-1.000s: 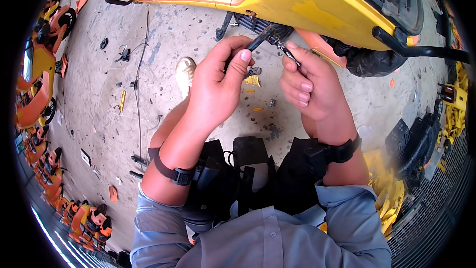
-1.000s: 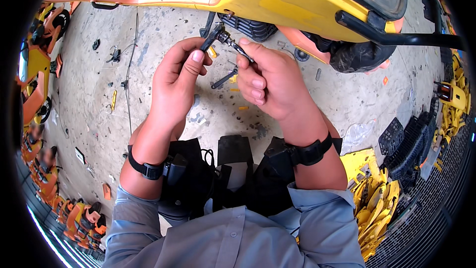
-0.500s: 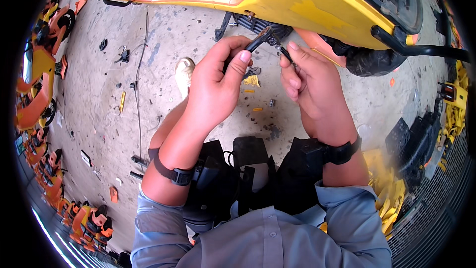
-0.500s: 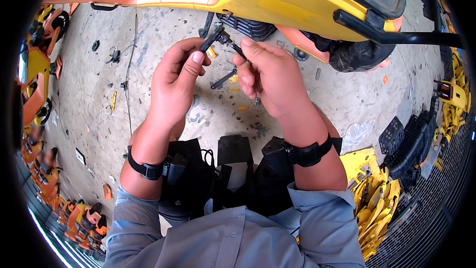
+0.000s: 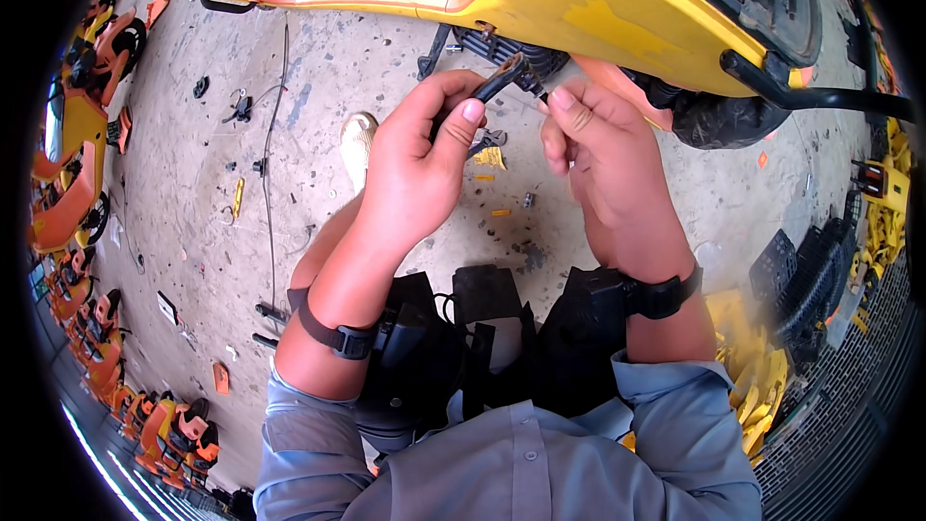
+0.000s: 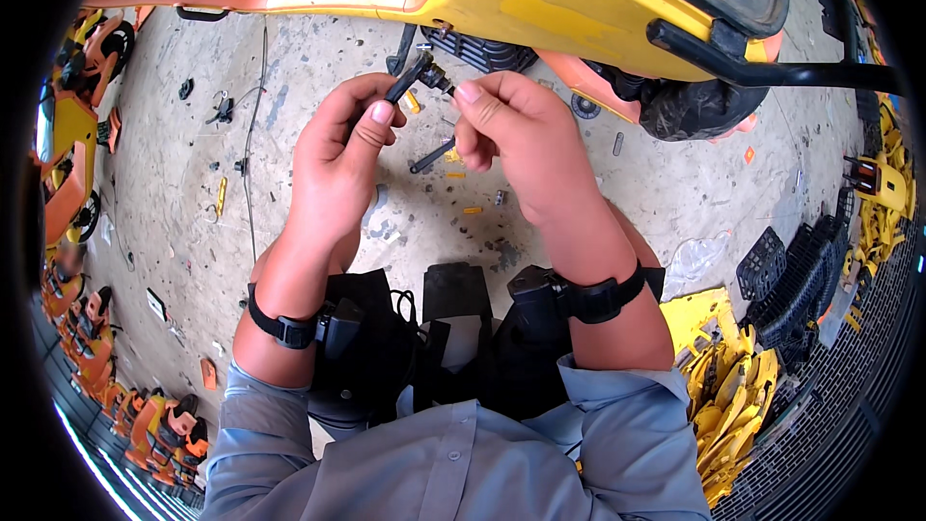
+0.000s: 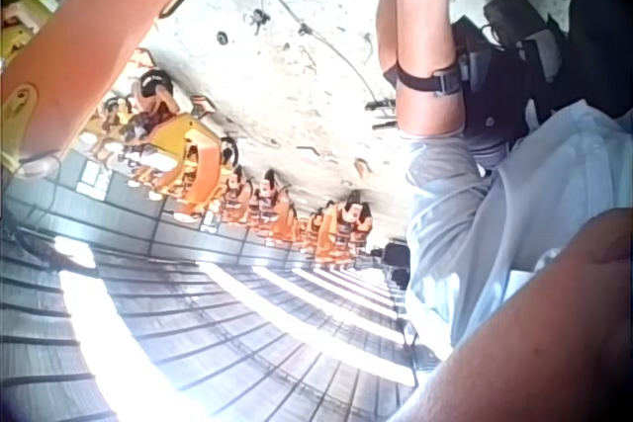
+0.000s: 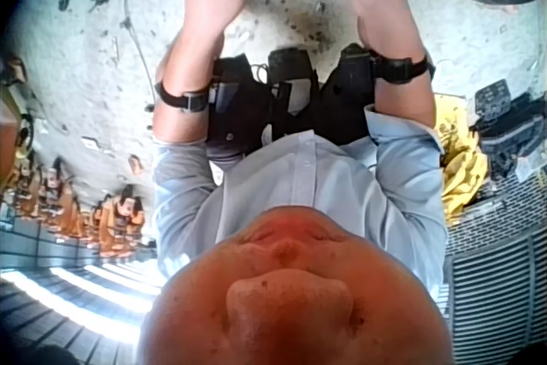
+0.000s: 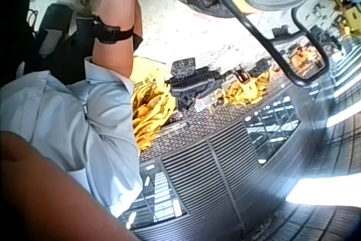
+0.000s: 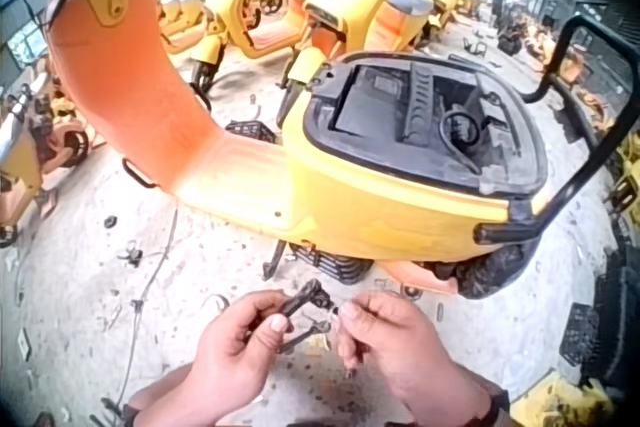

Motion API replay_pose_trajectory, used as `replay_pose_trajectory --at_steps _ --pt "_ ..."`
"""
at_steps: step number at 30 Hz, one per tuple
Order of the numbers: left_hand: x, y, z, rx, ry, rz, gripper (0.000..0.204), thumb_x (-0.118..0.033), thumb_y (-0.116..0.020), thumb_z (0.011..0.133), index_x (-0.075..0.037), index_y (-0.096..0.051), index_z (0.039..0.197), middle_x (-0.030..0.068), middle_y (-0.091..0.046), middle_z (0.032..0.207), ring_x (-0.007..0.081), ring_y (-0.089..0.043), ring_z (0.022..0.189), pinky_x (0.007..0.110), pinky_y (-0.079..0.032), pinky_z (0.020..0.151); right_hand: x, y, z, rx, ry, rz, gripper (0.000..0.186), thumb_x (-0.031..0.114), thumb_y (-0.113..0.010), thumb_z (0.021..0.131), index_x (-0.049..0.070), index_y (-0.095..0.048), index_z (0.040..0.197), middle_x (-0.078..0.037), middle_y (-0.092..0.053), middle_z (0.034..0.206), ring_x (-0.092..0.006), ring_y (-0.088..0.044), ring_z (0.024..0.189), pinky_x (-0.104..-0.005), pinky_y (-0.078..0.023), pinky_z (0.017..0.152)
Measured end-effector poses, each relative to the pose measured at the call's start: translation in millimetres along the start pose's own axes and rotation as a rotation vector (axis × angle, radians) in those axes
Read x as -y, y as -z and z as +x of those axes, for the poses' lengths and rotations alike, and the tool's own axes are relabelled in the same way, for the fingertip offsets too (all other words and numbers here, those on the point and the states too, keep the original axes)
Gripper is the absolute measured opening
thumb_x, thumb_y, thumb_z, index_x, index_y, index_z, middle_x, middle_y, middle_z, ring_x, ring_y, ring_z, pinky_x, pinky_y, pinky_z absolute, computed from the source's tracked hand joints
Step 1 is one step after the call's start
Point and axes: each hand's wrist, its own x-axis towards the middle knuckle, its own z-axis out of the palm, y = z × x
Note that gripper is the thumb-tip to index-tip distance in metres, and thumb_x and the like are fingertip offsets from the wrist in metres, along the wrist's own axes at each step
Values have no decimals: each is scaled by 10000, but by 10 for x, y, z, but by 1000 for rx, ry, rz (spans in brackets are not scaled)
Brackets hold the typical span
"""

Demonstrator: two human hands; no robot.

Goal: The person connects wires on a scooter by hand, manipulating the electrical components and wire leads one at a time.

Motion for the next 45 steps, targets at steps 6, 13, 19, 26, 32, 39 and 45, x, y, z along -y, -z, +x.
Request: replay_pose_trajectory --at_steps 6,13,19,26,32,39,45 --pt "-15 -17 26 20 -19 -9 192 -87 -605 1013 13 -615 1175 50 -648 908 106 -582 835 268 -499 761 0 89 39 40 -53 59 312 279 -572 1041 -22 -607 966 -18 -578 679 -114 -533 611 -239 -431 583" --pt "-19 1 11 -15 27 -7 205 -89 -608 1011 14 -610 1188 51 -652 914 104 -590 847 267 -500 771 -226 -104 113 -190 450 -301 202 207 -602 1020 5 -617 1008 -37 -610 726 -116 -583 689 -227 -451 658" --pt "-1 -7 14 24 11 -25 209 -97 -613 1009 13 -612 1187 46 -646 912 103 -581 845 263 -495 774 28 234 74 223 -203 273 350 298 -531 1059 -32 -617 981 -42 -599 674 -118 -535 612 -239 -441 606" --pt "-5 -3 10 3 44 -41 205 -96 -608 1011 21 -608 1180 39 -640 912 97 -577 848 261 -494 774 -239 -65 101 -163 537 -294 106 67 -667 966 15 -593 1023 -47 -649 856 -100 -609 813 -246 -506 726" --pt "-30 -16 11 -1 48 -86 206 -97 -607 1012 19 -607 1181 33 -638 910 96 -576 848 255 -492 771 -161 -67 83 -123 373 -65 113 61 -636 985 11 -576 1066 -64 -654 871 -114 -621 813 -259 -516 736" --pt "-15 -14 -3 48 40 -61 205 -88 -609 1009 17 -603 1185 31 -638 914 90 -577 849 252 -495 780 -107 12 51 -85 222 53 140 108 -566 1033 -1 -538 1117 -68 -638 831 -117 -617 775 -253 -511 724" --pt "-24 -19 -15 25 34 -67 194 -81 -618 1003 17 -604 1171 35 -650 929 92 -588 866 255 -497 790 -300 -133 121 -236 558 -113 158 124 -572 1034 25 -533 1150 -65 -630 870 -118 -609 834 -234 -482 759"
